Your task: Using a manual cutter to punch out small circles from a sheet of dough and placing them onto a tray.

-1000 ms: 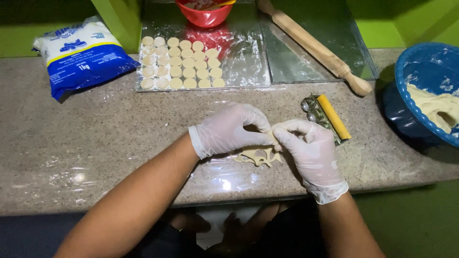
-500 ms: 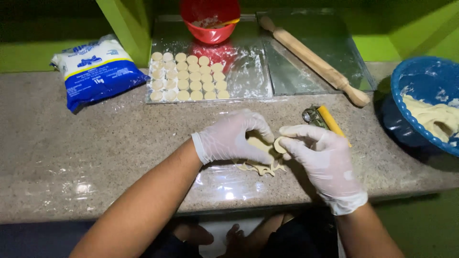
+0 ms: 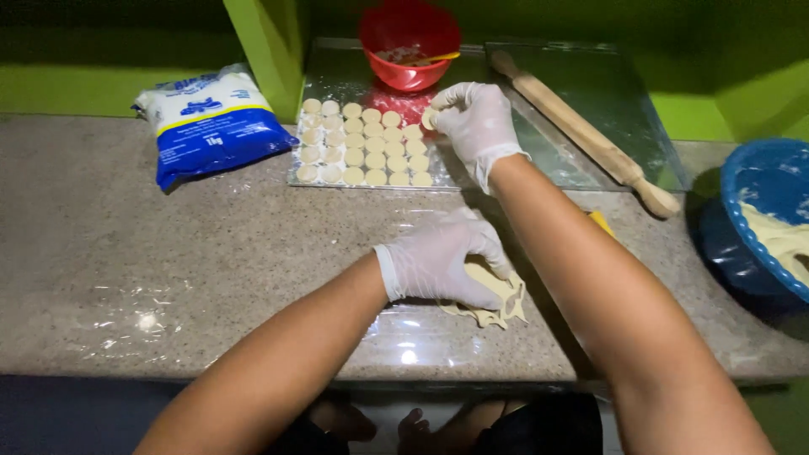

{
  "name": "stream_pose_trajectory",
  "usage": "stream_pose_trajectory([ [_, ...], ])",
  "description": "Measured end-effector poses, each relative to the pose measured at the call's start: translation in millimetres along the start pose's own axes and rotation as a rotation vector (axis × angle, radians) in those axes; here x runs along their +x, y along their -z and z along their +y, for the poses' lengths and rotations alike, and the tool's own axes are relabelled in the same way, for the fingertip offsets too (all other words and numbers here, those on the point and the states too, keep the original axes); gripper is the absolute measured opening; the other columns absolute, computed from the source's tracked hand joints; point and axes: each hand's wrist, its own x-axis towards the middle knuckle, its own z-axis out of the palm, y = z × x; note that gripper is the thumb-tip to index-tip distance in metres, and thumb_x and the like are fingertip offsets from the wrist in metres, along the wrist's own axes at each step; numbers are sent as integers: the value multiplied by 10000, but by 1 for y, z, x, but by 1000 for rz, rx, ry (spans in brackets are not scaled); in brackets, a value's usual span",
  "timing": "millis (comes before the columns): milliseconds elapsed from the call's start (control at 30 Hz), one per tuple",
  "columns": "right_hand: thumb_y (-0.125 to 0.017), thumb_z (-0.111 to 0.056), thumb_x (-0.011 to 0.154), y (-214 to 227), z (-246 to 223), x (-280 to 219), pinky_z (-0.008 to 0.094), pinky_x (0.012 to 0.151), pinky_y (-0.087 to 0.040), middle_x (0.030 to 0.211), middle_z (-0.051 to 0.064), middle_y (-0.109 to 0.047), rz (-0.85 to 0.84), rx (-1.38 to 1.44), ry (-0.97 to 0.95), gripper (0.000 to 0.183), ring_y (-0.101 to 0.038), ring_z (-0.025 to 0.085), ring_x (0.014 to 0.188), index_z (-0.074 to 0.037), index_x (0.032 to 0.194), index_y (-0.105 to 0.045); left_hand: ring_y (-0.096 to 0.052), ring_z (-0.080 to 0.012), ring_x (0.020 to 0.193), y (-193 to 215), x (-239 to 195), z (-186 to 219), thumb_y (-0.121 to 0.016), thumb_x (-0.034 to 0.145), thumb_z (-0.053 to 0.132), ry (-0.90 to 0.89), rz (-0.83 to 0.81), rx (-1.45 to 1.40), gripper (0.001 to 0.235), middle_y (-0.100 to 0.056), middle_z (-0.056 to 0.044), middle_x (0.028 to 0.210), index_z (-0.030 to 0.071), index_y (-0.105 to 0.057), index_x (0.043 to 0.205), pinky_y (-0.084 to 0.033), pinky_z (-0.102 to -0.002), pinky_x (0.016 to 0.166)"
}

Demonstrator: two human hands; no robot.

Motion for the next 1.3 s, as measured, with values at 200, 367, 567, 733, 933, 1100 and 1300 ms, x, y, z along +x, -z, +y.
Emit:
stream_pose_trajectory([
  [200,-837,-51,768,-12,48,67,243,803,-620,847,-11,-781,54,-383,165,152,-722,121,765,-175,852,-814,-591,-200,979,-6,3,-6,-739,634,571,-10,27,-5,418,-717,93,981,270,-798,920,-430,-331,874],
  [367,-833,-70,771,-17,60,80,254,760,-617,821,-12,-776,44,-470,202,121,-710,124,721,-178,825,-829,-594,-250,970,-9,4,-7,-736,622,587,-17,42,20,439,-715,51,948,254,-790,903,-446,-369,850],
  [567,-787,-45,749,-25,63,78,269,700,-601,770,-13,-763,35,-469,275,136,-691,117,687,-171,781,-828,-584,-269,1001,-11,5,-9,-731,628,631,-19,31,41,467,-698,9,965,254,-785,899,-451,-391,858],
  [733,-781,-17,746,-31,62,79,259,667,-595,741,-10,-763,5,-482,346,148,-681,98,678,-159,764,-821,-580,-278,1009,-14,6,-13,-743,631,588,-45,48,52,413,-708,14,952,262,-782,881,-444,-389,884],
  [933,-805,-41,801,-24,43,63,262,706,-639,782,-3,-765,-7,-421,248,123,-692,108,703,-164,789,-815,-583,-216,991,-4,2,-4,-776,650,493,-4,41,-34,304,-721,88,964,263,-779,849,-454,-334,862],
  [1100,-769,-103,873,12,17,36,248,800,-614,894,-18,-796,-79,-478,358,70,-704,63,789,-157,889,-811,-588,-243,1024,4,5,-10,-628,810,320,-72,160,-1,307,-702,-43,1064,190,-803,1025,-441,-372,926],
  [1300,-713,-181,958,76,-17,-48,334,906,-557,1048,53,-778,-149,-535,462,95,-712,147,968,-114,982,-776,-585,-303,1026,8,4,-10,-594,813,367,162,-8,232,348,-663,-97,1011,137,-761,1015,-475,-446,853],
])
